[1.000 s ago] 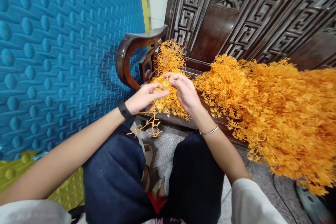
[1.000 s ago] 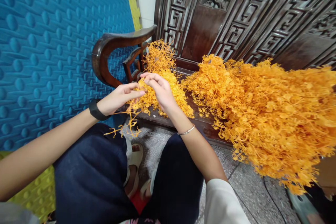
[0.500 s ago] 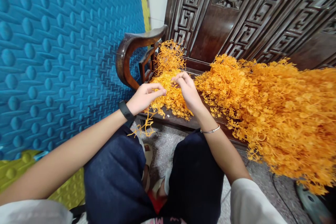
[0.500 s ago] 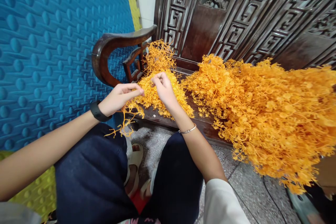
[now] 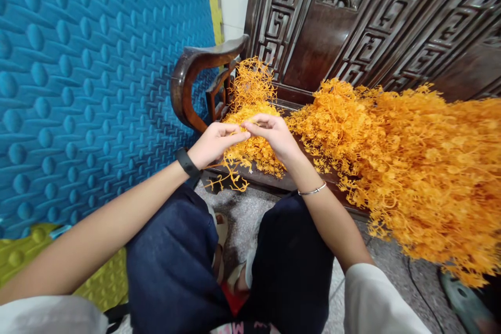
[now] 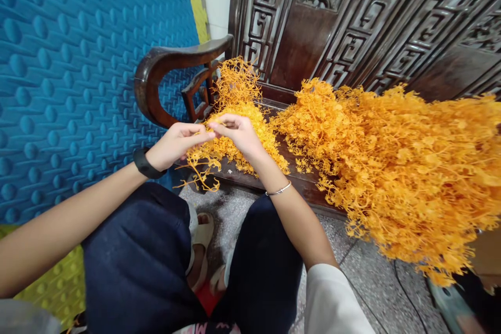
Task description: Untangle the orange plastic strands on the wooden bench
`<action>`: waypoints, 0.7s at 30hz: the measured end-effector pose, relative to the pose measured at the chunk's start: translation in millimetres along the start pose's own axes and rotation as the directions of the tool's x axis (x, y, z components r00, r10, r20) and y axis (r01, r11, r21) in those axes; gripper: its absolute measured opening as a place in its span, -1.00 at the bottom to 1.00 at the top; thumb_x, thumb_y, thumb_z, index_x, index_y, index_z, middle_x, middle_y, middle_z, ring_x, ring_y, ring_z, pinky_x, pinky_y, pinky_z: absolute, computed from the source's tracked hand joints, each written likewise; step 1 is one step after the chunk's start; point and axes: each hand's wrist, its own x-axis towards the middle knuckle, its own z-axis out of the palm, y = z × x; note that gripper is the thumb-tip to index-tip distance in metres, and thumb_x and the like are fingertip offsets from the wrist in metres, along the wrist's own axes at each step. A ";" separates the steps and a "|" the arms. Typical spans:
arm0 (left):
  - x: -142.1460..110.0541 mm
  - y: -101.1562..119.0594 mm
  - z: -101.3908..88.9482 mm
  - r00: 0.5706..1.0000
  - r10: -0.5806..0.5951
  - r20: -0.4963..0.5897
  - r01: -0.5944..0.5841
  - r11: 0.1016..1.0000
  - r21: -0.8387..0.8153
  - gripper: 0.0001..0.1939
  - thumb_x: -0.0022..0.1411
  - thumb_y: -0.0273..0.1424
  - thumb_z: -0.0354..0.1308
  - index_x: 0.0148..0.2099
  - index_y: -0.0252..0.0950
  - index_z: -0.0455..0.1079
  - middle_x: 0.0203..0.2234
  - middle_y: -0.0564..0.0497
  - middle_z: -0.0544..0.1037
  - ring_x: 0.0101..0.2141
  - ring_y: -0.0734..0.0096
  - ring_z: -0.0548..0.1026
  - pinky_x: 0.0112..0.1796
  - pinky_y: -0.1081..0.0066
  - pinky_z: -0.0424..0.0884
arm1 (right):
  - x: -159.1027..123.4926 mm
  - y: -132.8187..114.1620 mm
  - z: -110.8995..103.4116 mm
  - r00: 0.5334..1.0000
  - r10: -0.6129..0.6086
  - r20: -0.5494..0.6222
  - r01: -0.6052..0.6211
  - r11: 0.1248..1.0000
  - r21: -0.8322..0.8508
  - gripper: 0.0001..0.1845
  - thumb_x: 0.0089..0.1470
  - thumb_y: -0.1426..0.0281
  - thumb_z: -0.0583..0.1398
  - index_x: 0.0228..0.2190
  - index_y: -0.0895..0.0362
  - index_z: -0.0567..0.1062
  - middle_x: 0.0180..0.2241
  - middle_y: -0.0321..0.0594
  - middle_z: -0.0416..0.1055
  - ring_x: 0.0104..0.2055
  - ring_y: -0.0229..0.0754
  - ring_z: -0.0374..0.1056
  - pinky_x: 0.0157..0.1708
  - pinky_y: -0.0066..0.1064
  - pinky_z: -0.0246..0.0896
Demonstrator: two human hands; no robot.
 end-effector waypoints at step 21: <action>-16.6 12.7 -1.4 0.987 0.146 -0.066 -0.144 0.989 0.028 -0.59 0.17 -0.28 0.10 -0.64 -0.32 0.14 -0.74 0.17 0.09 -0.70 0.67 0.05 -0.65 0.54 -0.01 | 37.4 41.0 -123.5 0.614 0.016 -0.789 -0.121 0.990 -0.074 -0.84 -0.04 0.35 0.17 -0.46 0.20 0.48 -0.51 -0.35 0.35 -0.59 -0.44 0.09 -0.60 -0.56 -0.02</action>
